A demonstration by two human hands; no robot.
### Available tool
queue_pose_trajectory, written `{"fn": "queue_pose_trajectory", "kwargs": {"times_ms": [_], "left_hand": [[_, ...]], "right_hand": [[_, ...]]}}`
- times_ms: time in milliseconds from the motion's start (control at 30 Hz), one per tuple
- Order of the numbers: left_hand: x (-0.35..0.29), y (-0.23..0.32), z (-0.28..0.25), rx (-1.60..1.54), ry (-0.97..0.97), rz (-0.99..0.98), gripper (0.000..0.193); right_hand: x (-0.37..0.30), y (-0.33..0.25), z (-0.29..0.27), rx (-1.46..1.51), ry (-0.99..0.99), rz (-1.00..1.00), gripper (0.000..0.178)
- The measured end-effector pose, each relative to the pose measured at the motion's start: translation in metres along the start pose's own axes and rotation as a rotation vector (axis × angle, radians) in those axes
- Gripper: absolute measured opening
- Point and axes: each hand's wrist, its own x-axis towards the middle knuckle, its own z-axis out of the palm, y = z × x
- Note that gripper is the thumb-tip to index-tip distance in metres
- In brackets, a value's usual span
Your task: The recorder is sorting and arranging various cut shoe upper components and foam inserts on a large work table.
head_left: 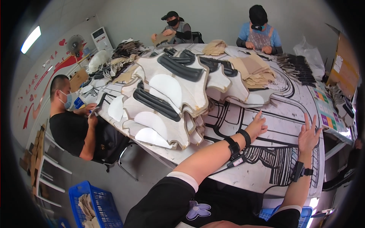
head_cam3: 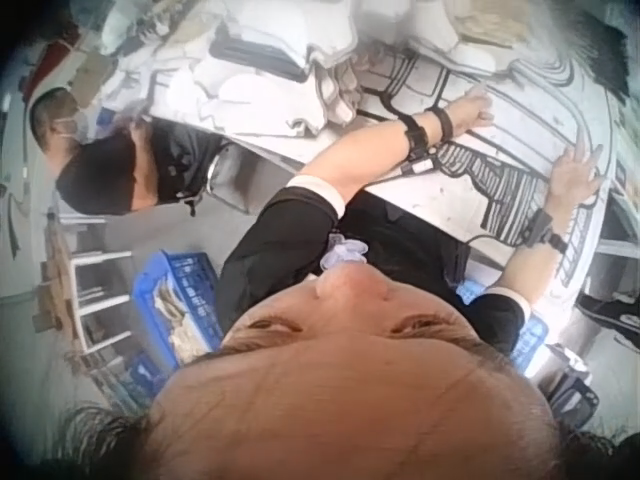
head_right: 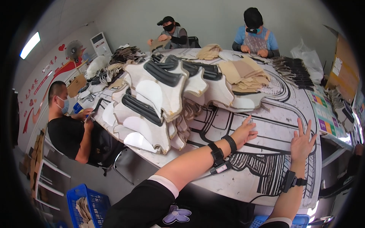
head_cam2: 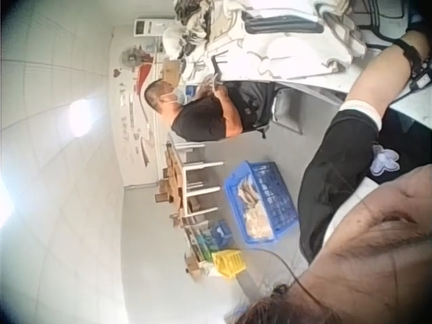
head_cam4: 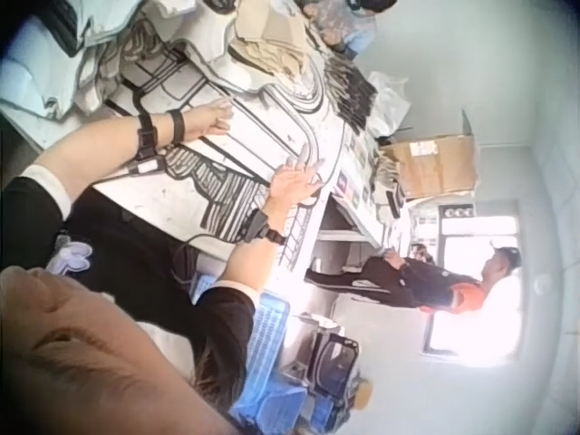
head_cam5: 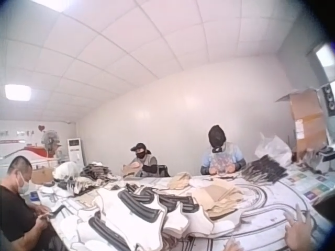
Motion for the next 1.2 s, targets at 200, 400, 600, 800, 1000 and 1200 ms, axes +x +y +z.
{"fn": "queue_pose_trajectory", "kwargs": {"times_ms": [200,400,600,800,1000,1200], "left_hand": [[0.0,-0.005,-0.017,-0.038,0.017,-0.007,0.06],[0.009,-0.014,-0.013,-0.053,0.017,-0.036,0.05],[0.009,-0.018,-0.035,-0.038,0.009,-0.02,0.054],[0.012,-0.017,-0.021,-0.049,-0.029,-0.04,0.052],[0.009,-0.021,-0.025,-0.017,-0.008,-0.056,0.046],[0.003,-0.018,-0.023,0.006,-0.066,-0.003,0.032]], "right_hand": [[0.007,0.015,-0.03,-0.108,0.032,0.119,0.052],[0.004,-0.001,-0.115,-0.6,0.047,0.043,0.053],[0.008,0.0,-0.108,-0.384,-0.165,-0.011,0.056],[-0.003,-0.033,-0.16,0.214,-0.14,-0.203,0.064],[-0.008,0.018,-0.034,-0.253,0.307,0.105,0.05],[-0.011,0.07,0.009,-0.898,-0.022,0.433,0.038]]}}
